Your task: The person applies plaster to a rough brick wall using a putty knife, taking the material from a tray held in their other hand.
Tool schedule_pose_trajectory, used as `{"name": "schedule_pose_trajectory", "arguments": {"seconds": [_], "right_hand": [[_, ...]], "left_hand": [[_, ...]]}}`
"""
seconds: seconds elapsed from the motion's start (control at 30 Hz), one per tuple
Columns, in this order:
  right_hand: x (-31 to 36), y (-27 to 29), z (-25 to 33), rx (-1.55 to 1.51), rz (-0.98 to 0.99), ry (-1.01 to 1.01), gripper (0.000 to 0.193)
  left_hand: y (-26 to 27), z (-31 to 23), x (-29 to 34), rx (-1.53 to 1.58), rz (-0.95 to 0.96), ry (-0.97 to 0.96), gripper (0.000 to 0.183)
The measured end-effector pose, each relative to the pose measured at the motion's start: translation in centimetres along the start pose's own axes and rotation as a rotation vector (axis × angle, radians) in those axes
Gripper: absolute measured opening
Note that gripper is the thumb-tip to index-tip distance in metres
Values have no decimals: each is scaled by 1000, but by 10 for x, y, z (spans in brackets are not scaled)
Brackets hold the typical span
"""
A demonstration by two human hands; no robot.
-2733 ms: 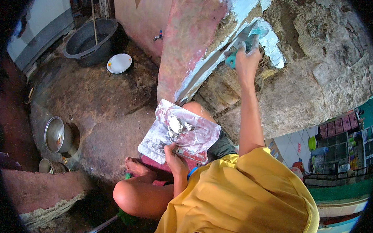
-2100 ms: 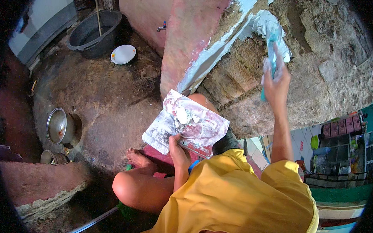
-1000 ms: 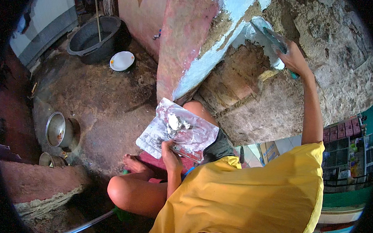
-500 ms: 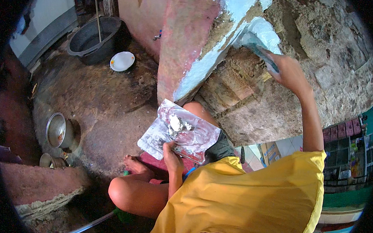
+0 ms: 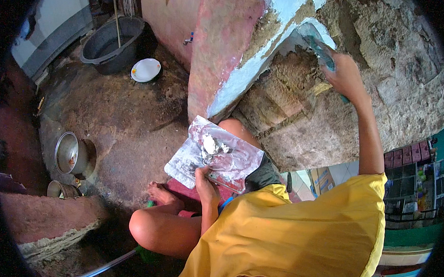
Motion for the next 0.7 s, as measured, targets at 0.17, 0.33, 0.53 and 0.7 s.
{"name": "schedule_pose_trajectory", "arguments": {"seconds": [0.17,0.33,0.53,0.7], "right_hand": [[-2,-7,8,106,38,-24,23],[-1,-10,24,242,89,-13,15],[9,12,6,258,-78,16,21],[18,9,20,182,-44,116,25]], "left_hand": [[-1,2,-2,8,28,-15,18],[-4,1,-1,-37,52,-1,22],[1,3,1,-53,-21,-3,25],[4,5,-3,-59,12,-17,23]]}}
Point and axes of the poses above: each hand's wrist, its own x-axis away from the middle knuckle, its own y-axis out of the back of the hand, z = x × y, the point moved 10 cm from there along -x, towards the middle knuckle, and after that the axes turned 13 degrees about z, right-handed, at the moved point
